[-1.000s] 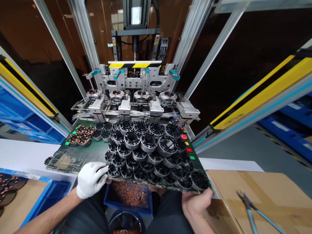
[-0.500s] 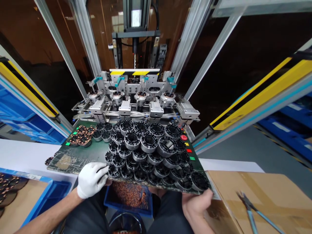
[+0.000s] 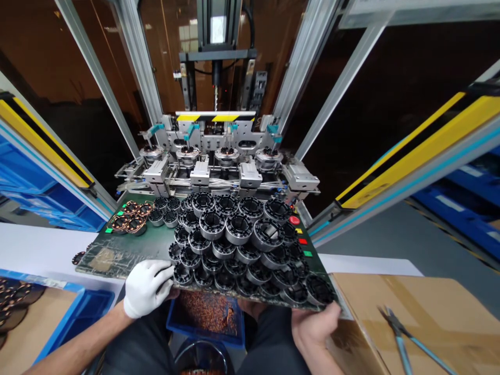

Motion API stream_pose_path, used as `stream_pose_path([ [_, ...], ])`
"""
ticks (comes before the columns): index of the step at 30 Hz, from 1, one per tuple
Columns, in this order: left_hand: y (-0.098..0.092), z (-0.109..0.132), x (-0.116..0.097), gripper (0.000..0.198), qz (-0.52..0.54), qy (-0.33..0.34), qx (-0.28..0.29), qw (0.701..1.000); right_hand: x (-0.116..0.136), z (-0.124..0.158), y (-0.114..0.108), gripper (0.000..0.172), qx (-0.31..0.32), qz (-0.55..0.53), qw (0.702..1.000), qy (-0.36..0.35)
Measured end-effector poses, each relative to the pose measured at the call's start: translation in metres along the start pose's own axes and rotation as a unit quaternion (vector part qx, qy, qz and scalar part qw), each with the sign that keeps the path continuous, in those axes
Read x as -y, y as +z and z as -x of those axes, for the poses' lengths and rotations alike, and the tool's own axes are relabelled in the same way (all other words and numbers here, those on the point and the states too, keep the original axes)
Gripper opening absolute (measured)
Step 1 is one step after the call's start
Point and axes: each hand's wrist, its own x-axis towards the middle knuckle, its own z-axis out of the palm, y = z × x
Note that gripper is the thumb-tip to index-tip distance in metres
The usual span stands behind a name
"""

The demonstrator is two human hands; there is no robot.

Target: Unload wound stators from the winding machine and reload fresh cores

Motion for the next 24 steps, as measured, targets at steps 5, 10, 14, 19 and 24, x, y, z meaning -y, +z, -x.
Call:
stream_pose_path([
  [5,0.0005,0.0,-0.0009,0.027,-0.002,-0.001,-0.001,1.0,-0.0018,-0.0005,-0.0005,0.032,0.01,-0.001,1.0,-0.014],
  [10,-0.0002,-0.0016,-0.001,0.027,-0.002,0.0,-0.002,1.0,-0.002,0.0009,0.0008,0.037,-0.006,-0.013,1.0,-0.021],
  [14,-0.0005,-0.0011,-0.0012,0.026,-0.002,-0.003,-0.001,1.0,-0.0005,0.0024,0.0021,0.037,-0.009,-0.01,1.0,-0.02],
  [19,0.0002,0.0,-0.0014,0.027,-0.001,-0.003,0.002,1.0,0.0002,0.0022,0.003,0.039,0.006,-0.001,1.0,-0.026],
  [24,-0.0005,-0.001,-0.0011,0.028,0.001,0.0,0.002,1.0,0.0019,0.0057,0.0063,0.045,-0.002,-0.004,1.0,-0.006],
])
